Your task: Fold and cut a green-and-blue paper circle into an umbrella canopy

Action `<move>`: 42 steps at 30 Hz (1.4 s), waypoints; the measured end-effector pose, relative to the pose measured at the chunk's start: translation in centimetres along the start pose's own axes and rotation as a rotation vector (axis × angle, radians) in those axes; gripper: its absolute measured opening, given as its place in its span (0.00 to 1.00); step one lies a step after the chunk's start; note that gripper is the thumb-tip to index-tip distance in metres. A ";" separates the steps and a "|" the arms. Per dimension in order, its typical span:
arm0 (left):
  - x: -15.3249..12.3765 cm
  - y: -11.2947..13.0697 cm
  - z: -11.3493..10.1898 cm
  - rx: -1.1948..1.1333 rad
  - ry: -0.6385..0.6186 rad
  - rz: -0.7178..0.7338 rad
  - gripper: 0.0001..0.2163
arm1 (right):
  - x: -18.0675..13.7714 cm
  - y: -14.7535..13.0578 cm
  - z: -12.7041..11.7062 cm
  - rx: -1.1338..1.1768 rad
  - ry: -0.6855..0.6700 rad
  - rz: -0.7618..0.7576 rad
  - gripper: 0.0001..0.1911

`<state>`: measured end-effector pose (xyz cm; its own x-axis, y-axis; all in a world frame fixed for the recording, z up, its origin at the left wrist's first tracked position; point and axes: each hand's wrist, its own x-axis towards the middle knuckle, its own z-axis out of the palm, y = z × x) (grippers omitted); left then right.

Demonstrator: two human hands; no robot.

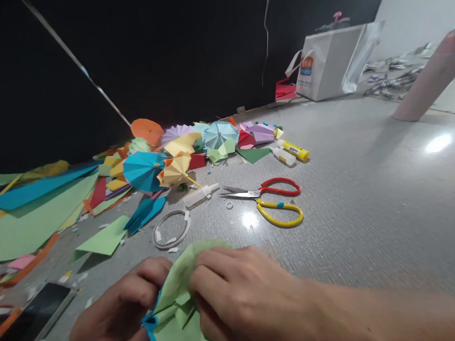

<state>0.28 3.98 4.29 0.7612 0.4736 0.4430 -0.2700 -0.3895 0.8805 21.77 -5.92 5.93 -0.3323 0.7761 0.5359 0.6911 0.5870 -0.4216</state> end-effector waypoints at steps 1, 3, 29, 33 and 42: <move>-0.1 -0.1 0.0 -0.023 0.016 -0.018 0.04 | 0.0 -0.1 -0.3 0.018 -0.011 0.012 0.05; -0.3 -0.3 0.0 -0.070 0.047 -0.050 0.05 | 0.2 -0.2 -0.7 0.036 -0.014 0.043 0.05; -0.4 -0.8 0.1 -0.088 -0.020 -0.058 0.05 | 0.1 -0.6 -0.2 -0.046 -0.012 0.028 0.07; -0.3 -0.7 0.3 -0.047 -0.023 -0.053 0.05 | 0.1 -0.8 0.0 -0.032 0.027 0.032 0.07; 0.2 0.3 0.3 0.069 -0.038 -0.009 0.04 | -0.3 -0.8 0.8 -0.114 0.091 0.007 0.09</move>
<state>0.53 3.76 4.57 0.7859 0.4474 0.4268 -0.2223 -0.4398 0.8702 20.75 -6.41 5.52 -0.2714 0.7528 0.5996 0.7632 0.5479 -0.3424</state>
